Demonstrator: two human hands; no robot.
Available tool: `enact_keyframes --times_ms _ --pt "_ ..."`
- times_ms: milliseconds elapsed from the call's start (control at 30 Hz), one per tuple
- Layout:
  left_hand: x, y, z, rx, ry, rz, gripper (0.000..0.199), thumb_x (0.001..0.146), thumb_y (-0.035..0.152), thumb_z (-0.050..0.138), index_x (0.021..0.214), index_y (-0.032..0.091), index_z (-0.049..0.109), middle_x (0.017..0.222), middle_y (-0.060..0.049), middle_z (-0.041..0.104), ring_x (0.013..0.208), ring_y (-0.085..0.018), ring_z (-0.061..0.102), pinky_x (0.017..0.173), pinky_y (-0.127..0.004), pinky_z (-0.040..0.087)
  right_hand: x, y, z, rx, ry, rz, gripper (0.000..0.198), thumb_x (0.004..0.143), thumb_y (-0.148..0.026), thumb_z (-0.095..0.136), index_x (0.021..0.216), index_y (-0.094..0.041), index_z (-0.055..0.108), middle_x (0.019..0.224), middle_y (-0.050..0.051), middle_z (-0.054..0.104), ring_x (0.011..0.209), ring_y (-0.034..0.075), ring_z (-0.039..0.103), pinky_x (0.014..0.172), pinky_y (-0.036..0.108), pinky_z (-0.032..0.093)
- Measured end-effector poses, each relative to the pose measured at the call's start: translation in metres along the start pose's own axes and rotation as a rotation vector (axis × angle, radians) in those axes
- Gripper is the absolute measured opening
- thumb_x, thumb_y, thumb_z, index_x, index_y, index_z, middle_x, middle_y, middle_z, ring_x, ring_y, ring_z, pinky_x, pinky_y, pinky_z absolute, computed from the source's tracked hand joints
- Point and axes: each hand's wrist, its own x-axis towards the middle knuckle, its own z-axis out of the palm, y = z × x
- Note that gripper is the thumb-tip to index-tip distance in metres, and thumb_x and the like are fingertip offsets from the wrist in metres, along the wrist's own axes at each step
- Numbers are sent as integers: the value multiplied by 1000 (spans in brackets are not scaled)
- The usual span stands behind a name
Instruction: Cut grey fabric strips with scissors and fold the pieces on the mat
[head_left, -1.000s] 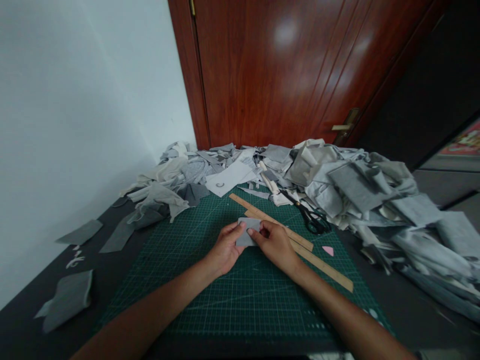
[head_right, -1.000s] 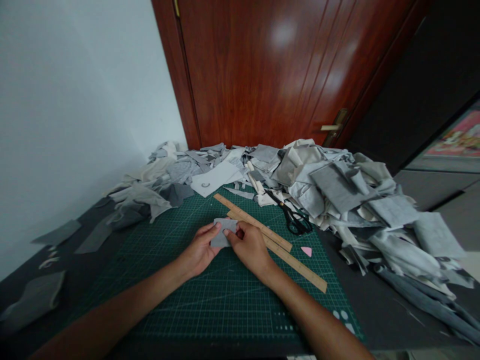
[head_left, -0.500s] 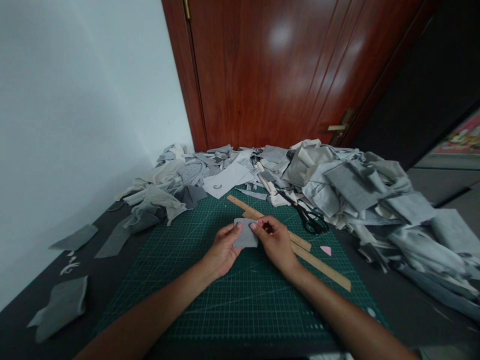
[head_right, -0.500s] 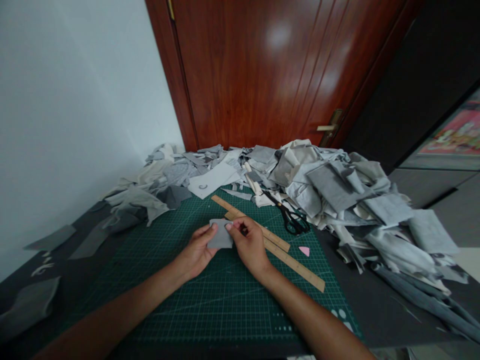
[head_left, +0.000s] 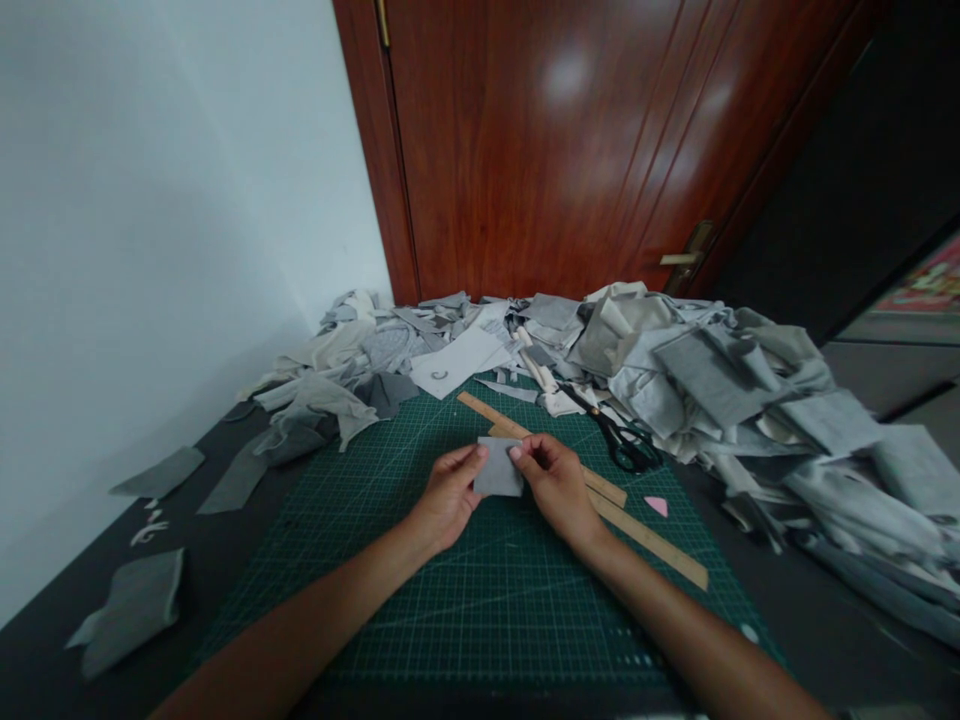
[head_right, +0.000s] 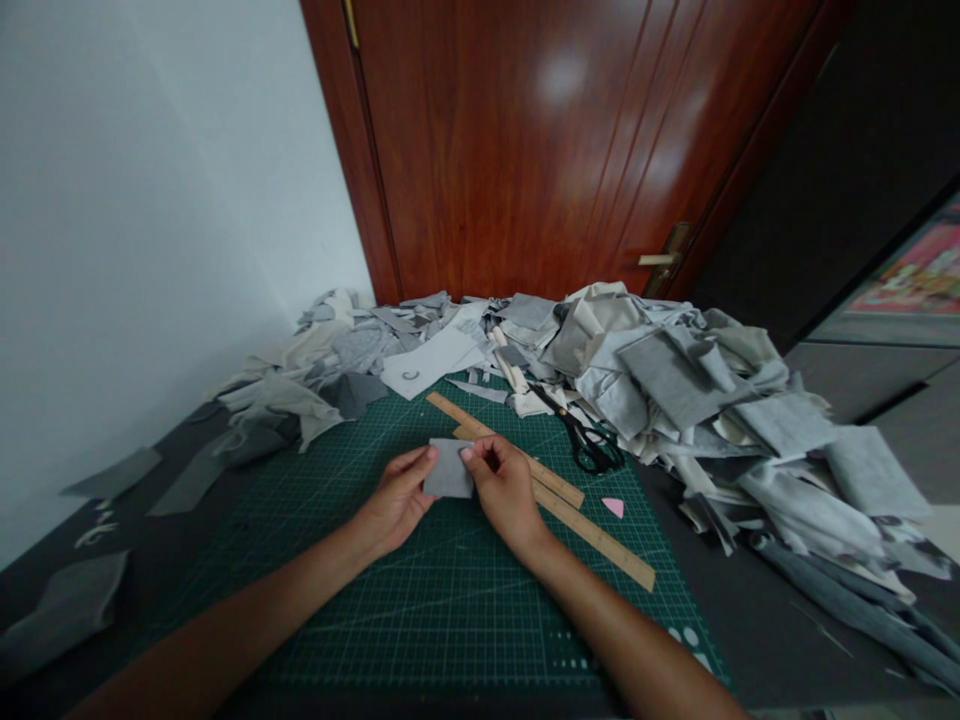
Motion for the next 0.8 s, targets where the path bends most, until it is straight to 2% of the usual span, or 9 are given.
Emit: enact_keyframes --times_ms 300,633,800 --pt "-2 2 3 -5 -11 11 47 71 45 93 98 10 80 94 -16 79 91 -29 74 83 -39 58 4 3 -1 52 -2 51 29 78 -47 77 73 -20 65 66 -2 58 58 16 49 54 28 40" --pt "-1 0 0 -9 -48 6 45 72 41 92 102 9 79 95 -15 79 92 -28 74 83 -36 56 4 -1 -2 64 -14 56 33 80 -50 78 73 -20 66 64 -3 58 57 15 48 54 28 38" --pt "0 -1 0 -5 -49 4 46 73 40 91 104 10 79 95 -14 79 88 -25 73 80 -32 55 4 -3 -3 40 -16 44 33 81 -50 76 73 -19 66 65 -2 58 57 15 47 54 28 37"
